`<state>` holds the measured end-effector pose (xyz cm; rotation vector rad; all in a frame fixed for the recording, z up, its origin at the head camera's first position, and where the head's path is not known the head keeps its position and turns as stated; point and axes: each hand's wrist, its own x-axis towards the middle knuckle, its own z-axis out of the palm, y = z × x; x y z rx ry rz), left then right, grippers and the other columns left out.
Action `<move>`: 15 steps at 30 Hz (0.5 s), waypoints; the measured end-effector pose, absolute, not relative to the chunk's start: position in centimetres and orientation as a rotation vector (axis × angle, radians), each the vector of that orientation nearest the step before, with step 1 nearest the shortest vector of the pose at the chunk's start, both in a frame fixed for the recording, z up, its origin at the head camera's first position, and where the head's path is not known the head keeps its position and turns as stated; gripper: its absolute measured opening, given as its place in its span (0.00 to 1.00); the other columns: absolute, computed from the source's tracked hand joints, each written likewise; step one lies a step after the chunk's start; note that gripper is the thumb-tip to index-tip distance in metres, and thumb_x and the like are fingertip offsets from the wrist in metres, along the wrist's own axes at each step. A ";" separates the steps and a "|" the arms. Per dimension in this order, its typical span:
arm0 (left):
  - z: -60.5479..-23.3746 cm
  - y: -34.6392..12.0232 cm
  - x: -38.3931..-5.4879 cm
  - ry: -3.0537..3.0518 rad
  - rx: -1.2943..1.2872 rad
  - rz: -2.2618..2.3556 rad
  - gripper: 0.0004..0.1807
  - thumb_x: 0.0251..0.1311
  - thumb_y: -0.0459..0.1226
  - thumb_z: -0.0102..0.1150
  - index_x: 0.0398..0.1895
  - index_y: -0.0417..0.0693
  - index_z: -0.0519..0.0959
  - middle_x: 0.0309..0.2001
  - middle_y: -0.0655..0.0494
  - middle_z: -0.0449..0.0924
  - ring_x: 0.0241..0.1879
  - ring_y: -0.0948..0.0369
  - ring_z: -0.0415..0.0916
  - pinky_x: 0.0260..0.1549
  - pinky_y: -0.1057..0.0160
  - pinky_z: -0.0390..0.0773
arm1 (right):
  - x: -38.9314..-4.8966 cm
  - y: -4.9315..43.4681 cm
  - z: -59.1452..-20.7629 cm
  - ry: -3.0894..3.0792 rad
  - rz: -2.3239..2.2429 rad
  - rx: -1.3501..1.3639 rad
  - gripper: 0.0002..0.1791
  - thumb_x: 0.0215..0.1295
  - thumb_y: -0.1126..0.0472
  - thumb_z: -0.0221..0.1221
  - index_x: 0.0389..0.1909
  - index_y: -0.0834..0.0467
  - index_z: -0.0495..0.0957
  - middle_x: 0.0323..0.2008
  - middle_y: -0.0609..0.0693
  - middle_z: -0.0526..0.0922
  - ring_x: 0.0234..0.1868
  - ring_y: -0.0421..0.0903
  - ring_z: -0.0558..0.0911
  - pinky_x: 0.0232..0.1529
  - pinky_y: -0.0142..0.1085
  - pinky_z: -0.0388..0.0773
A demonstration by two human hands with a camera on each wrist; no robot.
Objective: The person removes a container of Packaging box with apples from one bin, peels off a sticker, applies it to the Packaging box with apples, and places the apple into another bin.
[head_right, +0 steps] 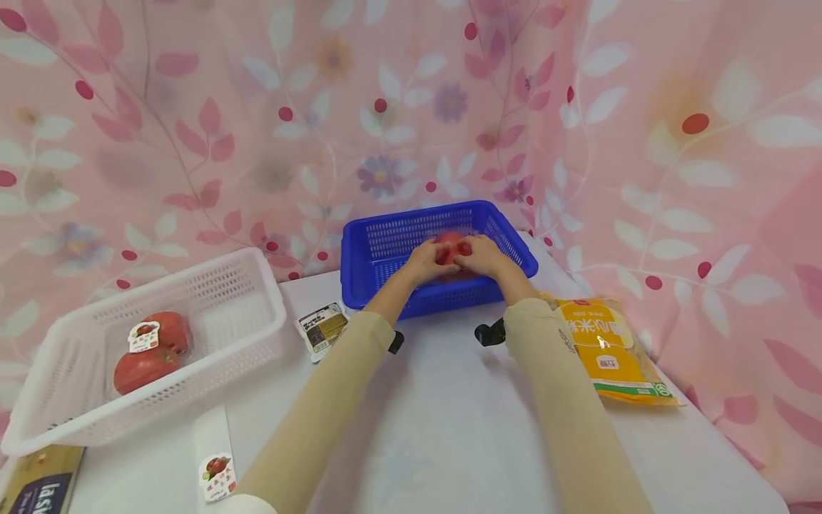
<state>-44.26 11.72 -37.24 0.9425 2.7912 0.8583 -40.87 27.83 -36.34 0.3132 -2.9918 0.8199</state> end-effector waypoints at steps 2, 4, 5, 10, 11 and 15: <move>-37.3 11.2 -44.0 2.795 0.929 0.880 0.30 0.58 0.49 0.57 0.61 0.45 0.69 0.59 0.45 0.67 0.58 0.53 0.65 0.53 0.59 0.69 | -40.9 27.4 -36.5 -2.975 0.834 0.324 0.27 0.66 0.55 0.51 0.60 0.68 0.65 0.59 0.68 0.65 0.63 0.63 0.59 0.61 0.56 0.54; -37.3 10.8 -43.7 2.806 0.939 0.912 0.29 0.59 0.50 0.55 0.61 0.45 0.69 0.61 0.46 0.67 0.60 0.53 0.64 0.55 0.59 0.67 | -40.7 27.1 -36.3 -2.940 0.882 0.333 0.26 0.66 0.55 0.51 0.59 0.68 0.66 0.59 0.67 0.66 0.62 0.63 0.60 0.60 0.56 0.56; -37.2 10.5 -43.6 2.812 0.944 0.933 0.30 0.60 0.51 0.55 0.62 0.46 0.68 0.63 0.46 0.65 0.61 0.53 0.62 0.57 0.58 0.65 | -40.5 27.0 -36.1 -2.919 0.903 0.340 0.26 0.66 0.55 0.51 0.59 0.68 0.66 0.59 0.67 0.66 0.62 0.62 0.61 0.60 0.56 0.56; -35.7 9.1 -42.2 2.881 1.026 1.010 0.32 0.61 0.53 0.51 0.66 0.49 0.64 0.68 0.49 0.56 0.66 0.53 0.54 0.59 0.57 0.62 | -39.4 26.5 -33.8 -2.790 0.967 0.429 0.25 0.65 0.54 0.53 0.58 0.65 0.68 0.60 0.64 0.66 0.64 0.60 0.59 0.60 0.56 0.55; -35.2 8.7 -41.8 2.900 1.049 1.024 0.32 0.61 0.53 0.51 0.65 0.49 0.64 0.68 0.50 0.55 0.66 0.53 0.54 0.58 0.58 0.63 | -39.1 26.4 -33.2 -2.770 0.976 0.447 0.25 0.65 0.53 0.54 0.58 0.65 0.68 0.61 0.64 0.64 0.65 0.60 0.58 0.60 0.57 0.55; -32.8 7.4 -40.1 2.970 1.163 1.082 0.29 0.61 0.51 0.52 0.63 0.49 0.67 0.67 0.49 0.57 0.63 0.52 0.60 0.52 0.61 0.70 | -37.4 25.8 -30.8 -2.698 1.012 0.516 0.27 0.64 0.51 0.55 0.60 0.62 0.68 0.64 0.63 0.60 0.66 0.59 0.54 0.60 0.59 0.53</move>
